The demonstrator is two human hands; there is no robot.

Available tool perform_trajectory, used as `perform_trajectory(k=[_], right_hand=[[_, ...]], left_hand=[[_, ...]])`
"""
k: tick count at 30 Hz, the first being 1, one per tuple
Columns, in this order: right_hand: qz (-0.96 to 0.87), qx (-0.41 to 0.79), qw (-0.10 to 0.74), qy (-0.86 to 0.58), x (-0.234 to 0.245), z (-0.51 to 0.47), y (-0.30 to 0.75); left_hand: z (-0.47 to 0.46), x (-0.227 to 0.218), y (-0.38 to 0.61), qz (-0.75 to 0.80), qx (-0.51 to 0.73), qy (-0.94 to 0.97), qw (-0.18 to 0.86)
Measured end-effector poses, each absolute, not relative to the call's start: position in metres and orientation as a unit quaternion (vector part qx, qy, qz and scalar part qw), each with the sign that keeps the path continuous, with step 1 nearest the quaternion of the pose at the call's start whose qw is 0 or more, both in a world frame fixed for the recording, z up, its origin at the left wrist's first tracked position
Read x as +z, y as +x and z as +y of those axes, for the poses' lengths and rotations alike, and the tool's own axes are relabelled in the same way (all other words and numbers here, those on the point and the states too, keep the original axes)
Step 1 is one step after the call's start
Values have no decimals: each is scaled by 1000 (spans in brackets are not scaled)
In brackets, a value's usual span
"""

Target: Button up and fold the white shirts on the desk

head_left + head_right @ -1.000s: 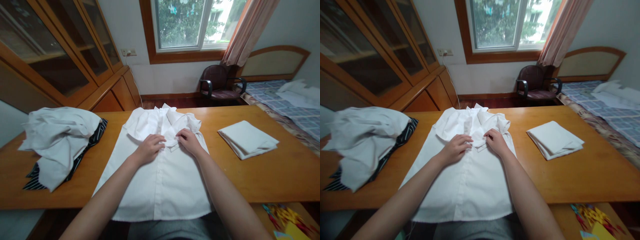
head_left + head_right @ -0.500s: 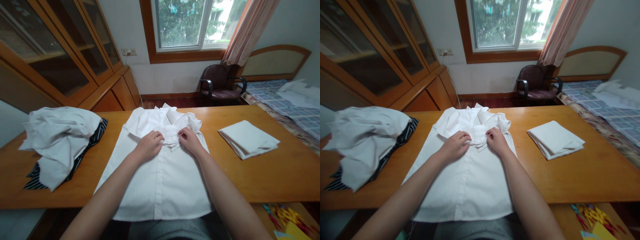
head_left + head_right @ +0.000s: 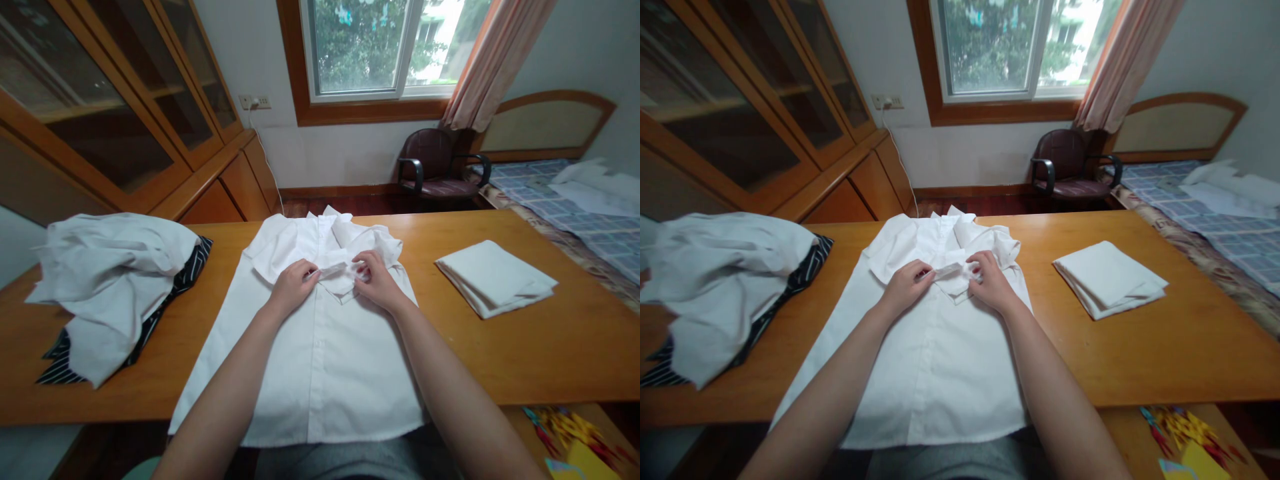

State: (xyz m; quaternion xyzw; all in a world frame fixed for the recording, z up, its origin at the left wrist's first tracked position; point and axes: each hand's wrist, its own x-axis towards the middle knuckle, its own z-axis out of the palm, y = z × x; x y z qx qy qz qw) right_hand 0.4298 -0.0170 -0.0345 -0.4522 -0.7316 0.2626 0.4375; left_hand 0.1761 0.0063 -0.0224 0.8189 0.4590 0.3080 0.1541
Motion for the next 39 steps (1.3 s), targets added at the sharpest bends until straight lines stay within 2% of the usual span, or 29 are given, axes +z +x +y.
perform_trajectory(k=[8,12,17,24,39], right_hand=[[-802,285,336,-404,-27,-24,428],[-779,278,356,-434,-31,-22,425],[-739,283,419,-445,-36,-19,422],[-768,292,409,-396,-39,-19,421],[-744,289,444,-408,-37,-19,418]], left_hand=[[10,-28,166,506,447,689,262],[10,-29,162,504,458,667,304],[1,-19,163,426,411,744,309],[-6,-12,164,347,296,848,271],[-6,-20,175,357,244,890,143]])
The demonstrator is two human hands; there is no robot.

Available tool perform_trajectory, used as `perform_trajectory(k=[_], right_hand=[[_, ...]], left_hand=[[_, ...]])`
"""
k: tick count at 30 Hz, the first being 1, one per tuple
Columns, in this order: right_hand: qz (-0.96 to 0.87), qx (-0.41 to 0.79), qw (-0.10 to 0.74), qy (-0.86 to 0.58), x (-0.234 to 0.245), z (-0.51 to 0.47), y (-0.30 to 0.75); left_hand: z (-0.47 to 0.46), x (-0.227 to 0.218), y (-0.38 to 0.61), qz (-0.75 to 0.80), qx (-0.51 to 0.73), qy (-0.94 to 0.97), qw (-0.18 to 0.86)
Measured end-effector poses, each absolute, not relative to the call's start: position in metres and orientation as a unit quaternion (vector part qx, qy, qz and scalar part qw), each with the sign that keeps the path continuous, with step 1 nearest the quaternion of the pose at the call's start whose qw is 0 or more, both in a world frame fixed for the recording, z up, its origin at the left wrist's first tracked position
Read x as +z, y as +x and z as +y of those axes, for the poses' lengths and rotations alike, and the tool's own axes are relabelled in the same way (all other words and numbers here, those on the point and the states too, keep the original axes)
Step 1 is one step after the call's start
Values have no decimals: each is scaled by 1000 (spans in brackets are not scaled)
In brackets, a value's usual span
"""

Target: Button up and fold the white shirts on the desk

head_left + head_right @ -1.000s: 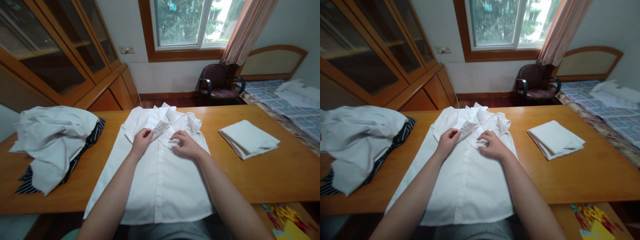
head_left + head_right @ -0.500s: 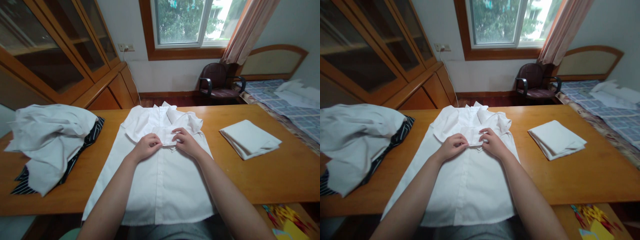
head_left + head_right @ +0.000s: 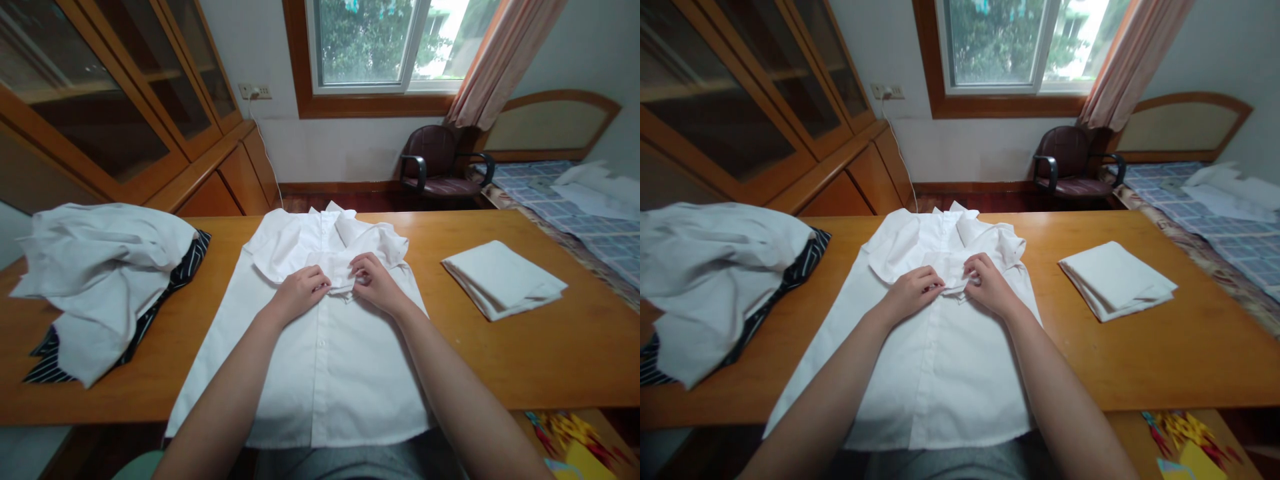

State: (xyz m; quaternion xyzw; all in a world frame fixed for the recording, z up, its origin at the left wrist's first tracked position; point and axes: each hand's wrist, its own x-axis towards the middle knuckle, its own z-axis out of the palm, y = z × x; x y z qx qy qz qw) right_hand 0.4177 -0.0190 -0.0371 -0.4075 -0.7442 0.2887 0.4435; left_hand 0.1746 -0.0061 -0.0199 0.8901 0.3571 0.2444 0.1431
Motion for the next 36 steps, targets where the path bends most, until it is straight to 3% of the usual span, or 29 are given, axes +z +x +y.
perform_trajectory(k=[7,13,20,24,36], right_hand=[[-741,313,426,-414,-34,-22,417],[-724,288,476,-408,-30,-24,415],[-765,294,368,-439,-35,-20,414],[-737,264,356,-510,-42,-15,411],[-699,219,397,-553,-51,-9,409]], left_hand=[[-4,-19,175,426,325,829,158],[-2,-19,172,452,384,782,191],[-2,-7,164,444,372,774,256],[-2,-2,155,421,333,793,286],[-5,-15,163,361,229,891,150]])
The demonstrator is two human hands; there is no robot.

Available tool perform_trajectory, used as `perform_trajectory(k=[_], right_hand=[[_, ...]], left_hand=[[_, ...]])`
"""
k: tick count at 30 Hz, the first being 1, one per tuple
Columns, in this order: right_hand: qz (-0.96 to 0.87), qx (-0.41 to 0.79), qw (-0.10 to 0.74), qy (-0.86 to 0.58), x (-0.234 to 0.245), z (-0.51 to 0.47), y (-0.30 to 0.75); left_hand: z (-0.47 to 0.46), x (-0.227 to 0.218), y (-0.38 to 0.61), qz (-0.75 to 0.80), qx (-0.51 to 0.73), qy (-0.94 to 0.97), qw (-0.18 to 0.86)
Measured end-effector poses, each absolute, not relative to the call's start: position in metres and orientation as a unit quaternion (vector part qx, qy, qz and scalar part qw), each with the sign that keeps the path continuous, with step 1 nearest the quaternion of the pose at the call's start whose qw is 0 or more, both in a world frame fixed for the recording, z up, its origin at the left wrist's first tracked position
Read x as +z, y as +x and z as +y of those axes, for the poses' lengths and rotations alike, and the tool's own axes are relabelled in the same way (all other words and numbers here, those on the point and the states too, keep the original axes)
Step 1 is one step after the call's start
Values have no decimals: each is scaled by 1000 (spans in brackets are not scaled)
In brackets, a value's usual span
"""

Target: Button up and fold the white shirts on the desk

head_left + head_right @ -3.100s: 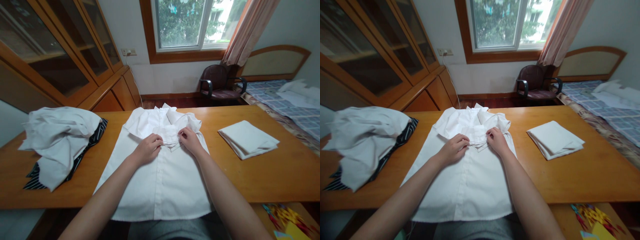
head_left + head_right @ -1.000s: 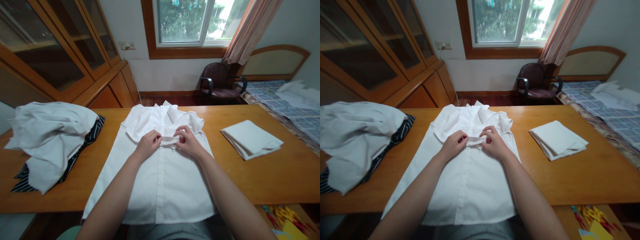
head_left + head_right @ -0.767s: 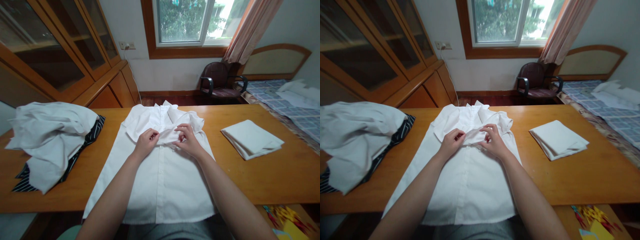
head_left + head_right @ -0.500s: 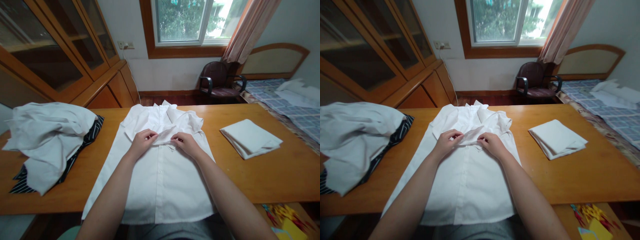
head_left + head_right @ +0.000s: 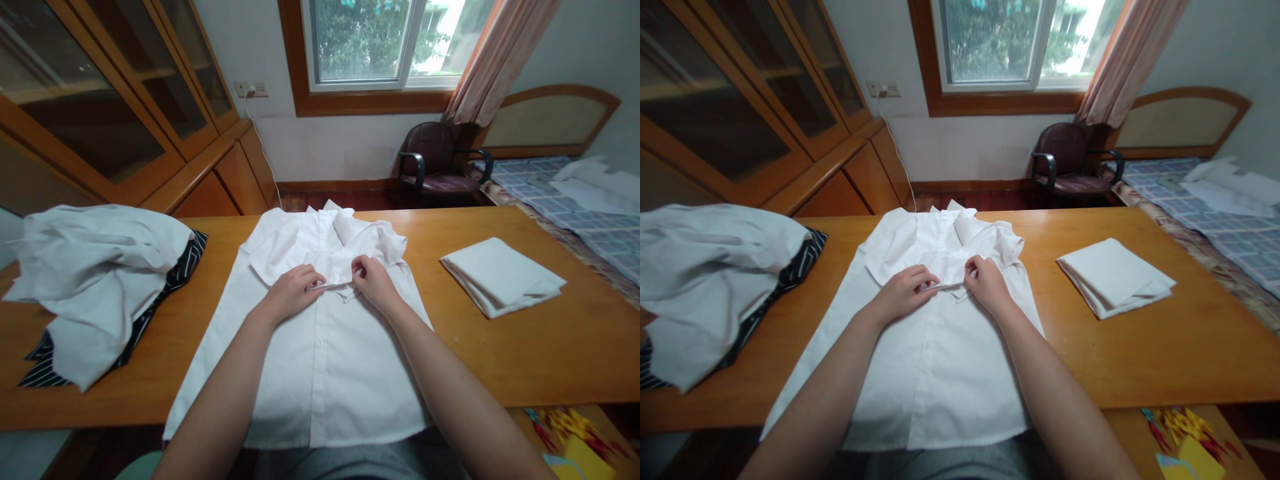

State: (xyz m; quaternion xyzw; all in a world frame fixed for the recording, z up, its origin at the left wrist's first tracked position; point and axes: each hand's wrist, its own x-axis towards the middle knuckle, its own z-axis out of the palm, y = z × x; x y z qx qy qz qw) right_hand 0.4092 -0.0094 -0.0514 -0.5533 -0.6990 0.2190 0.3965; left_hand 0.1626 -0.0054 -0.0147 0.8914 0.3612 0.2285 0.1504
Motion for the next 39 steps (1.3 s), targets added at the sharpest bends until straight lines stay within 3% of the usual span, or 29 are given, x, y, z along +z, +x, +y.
perform_trajectory(k=[10,20,39], right_hand=[[-675,199,483,-521,-40,-13,414],[-769,262,402,-422,-41,-18,412],[-696,273,449,-490,-43,-10,414]], left_hand=[[-2,-28,173,331,218,916,65],[-1,-32,171,340,209,914,72],[-5,-29,187,315,208,925,43]])
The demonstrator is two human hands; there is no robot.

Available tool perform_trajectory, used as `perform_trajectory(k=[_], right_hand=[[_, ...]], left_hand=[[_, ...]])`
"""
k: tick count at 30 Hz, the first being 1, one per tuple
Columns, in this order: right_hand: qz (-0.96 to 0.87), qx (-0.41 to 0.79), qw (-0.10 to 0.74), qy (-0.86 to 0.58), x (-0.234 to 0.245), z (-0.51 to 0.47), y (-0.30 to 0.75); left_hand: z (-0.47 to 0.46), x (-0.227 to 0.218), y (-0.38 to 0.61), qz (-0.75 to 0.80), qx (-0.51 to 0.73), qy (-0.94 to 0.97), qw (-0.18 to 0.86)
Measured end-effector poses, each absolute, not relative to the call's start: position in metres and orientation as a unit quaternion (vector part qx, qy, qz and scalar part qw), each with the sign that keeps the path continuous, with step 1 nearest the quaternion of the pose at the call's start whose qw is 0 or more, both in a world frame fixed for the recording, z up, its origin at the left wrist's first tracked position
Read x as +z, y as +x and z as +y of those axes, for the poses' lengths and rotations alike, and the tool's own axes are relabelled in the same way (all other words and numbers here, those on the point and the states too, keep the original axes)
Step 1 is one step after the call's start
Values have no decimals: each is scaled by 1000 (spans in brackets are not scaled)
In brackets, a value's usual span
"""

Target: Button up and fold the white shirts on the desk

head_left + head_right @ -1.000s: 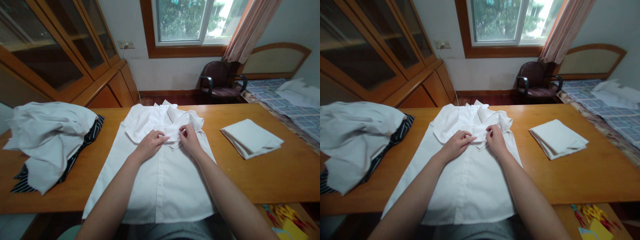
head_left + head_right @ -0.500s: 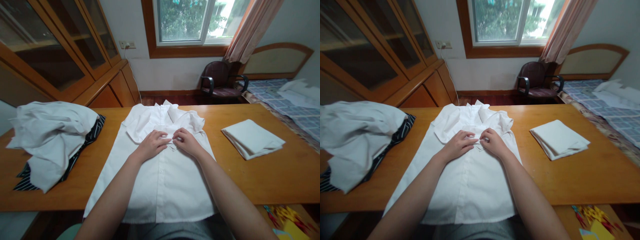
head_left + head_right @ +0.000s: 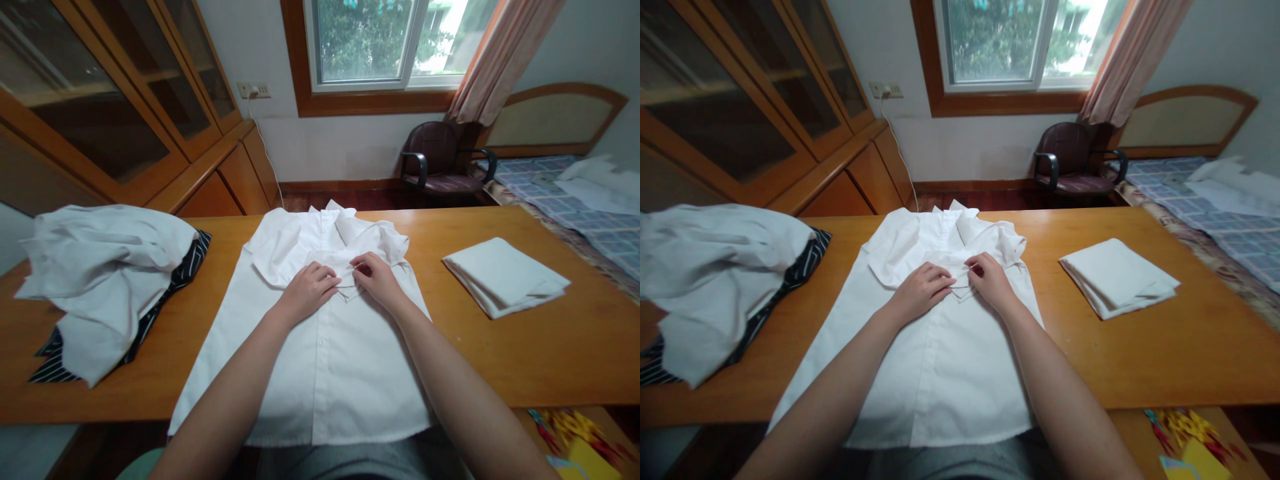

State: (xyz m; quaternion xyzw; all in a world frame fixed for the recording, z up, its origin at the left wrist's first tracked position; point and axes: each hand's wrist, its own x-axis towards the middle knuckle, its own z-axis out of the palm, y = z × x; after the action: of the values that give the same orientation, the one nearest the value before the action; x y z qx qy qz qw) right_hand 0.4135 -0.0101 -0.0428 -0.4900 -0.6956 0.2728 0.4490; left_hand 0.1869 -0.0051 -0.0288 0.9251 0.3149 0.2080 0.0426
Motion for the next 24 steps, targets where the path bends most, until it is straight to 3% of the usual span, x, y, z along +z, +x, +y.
perform_trajectory(k=[24], right_hand=[[-670,271,466,-510,-42,-10,414]], left_hand=[[-5,-32,199,344,237,908,-4]])
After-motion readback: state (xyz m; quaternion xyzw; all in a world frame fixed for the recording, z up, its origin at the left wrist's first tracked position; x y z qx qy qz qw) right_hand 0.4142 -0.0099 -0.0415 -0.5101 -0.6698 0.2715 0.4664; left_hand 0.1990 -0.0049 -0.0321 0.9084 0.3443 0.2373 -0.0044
